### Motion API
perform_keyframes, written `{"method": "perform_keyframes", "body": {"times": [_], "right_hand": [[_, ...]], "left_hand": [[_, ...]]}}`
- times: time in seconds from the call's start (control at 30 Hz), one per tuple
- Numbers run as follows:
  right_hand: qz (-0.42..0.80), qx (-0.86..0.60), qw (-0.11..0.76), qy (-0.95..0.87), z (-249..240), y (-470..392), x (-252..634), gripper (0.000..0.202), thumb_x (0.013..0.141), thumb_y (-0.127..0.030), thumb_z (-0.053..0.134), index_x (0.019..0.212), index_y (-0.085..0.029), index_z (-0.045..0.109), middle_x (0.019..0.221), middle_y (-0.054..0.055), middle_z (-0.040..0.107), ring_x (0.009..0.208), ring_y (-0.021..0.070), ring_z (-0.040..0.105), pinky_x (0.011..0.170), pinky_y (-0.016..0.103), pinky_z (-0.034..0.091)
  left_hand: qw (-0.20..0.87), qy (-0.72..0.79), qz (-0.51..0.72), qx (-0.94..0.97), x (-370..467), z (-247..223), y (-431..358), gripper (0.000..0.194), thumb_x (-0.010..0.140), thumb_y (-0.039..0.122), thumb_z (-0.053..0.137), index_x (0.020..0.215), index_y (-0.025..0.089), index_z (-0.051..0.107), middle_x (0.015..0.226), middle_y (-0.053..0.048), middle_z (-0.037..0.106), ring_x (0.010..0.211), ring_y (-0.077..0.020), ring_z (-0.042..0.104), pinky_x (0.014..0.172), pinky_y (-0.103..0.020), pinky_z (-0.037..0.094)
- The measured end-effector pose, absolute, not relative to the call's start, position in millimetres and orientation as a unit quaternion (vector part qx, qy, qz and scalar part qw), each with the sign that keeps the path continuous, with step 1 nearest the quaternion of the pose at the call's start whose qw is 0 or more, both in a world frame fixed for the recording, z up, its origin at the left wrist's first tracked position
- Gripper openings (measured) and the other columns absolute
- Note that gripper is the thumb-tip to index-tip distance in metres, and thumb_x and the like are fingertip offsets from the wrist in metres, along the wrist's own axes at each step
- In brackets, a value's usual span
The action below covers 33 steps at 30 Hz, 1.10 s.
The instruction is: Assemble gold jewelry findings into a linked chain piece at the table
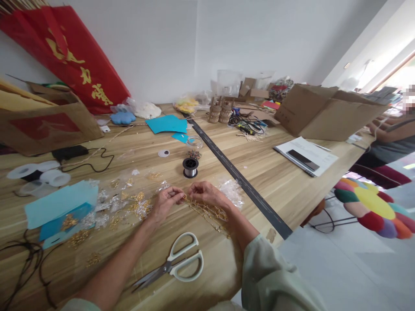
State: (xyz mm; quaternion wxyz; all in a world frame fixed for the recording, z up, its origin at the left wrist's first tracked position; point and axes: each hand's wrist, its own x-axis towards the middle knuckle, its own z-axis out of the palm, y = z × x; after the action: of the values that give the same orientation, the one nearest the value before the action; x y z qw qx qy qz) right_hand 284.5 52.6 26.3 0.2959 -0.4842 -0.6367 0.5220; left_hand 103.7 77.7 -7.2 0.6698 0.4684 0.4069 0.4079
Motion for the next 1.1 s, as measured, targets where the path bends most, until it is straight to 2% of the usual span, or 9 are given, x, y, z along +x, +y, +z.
{"method": "perform_keyframes", "body": {"times": [0.2, 0.57, 0.87, 1.1], "right_hand": [[0.469, -0.491, 0.264, -0.685, 26.5, 50.7, 281.2, 0.015, 0.075, -0.022, 0.056, 0.085, -0.012, 0.061, 0.067, 0.0, 0.058, 0.058, 0.0088, 0.048, 0.052, 0.018, 0.036], [0.401, -0.509, 0.228, -0.727, 28.8, 47.3, 274.7, 0.012, 0.074, -0.017, 0.053, 0.079, -0.011, 0.062, 0.061, -0.003, 0.053, 0.054, 0.0079, 0.044, 0.051, 0.017, 0.033], [0.387, -0.509, 0.219, -0.737, 30.6, 47.1, 278.4, 0.012, 0.075, -0.018, 0.052, 0.079, -0.012, 0.062, 0.062, -0.002, 0.054, 0.055, 0.008, 0.043, 0.051, 0.018, 0.033], [0.387, -0.515, 0.213, -0.735, 26.1, 49.4, 282.4, 0.012, 0.075, -0.02, 0.052, 0.079, -0.013, 0.061, 0.06, -0.004, 0.051, 0.053, 0.0076, 0.042, 0.049, 0.017, 0.031]], "left_hand": [[0.668, 0.401, 0.408, 0.475, 103.8, -6.9, 78.0, 0.023, 0.054, 0.026, 0.076, 0.067, 0.013, 0.062, 0.058, 0.001, 0.063, 0.051, -0.0086, 0.055, 0.052, -0.02, 0.046], [0.661, 0.404, 0.411, 0.48, 102.8, -9.3, 78.9, 0.024, 0.059, 0.031, 0.074, 0.068, 0.013, 0.061, 0.061, -0.001, 0.065, 0.055, -0.0107, 0.058, 0.054, -0.022, 0.048], [0.661, 0.407, 0.414, 0.476, 102.0, -7.7, 78.5, 0.026, 0.062, 0.036, 0.073, 0.07, 0.012, 0.063, 0.063, -0.001, 0.065, 0.054, -0.0096, 0.056, 0.056, -0.022, 0.049], [0.674, 0.398, 0.411, 0.468, 100.9, -8.4, 78.3, 0.027, 0.067, 0.037, 0.07, 0.076, 0.011, 0.066, 0.072, -0.005, 0.068, 0.065, -0.0128, 0.062, 0.059, -0.022, 0.05]]}}
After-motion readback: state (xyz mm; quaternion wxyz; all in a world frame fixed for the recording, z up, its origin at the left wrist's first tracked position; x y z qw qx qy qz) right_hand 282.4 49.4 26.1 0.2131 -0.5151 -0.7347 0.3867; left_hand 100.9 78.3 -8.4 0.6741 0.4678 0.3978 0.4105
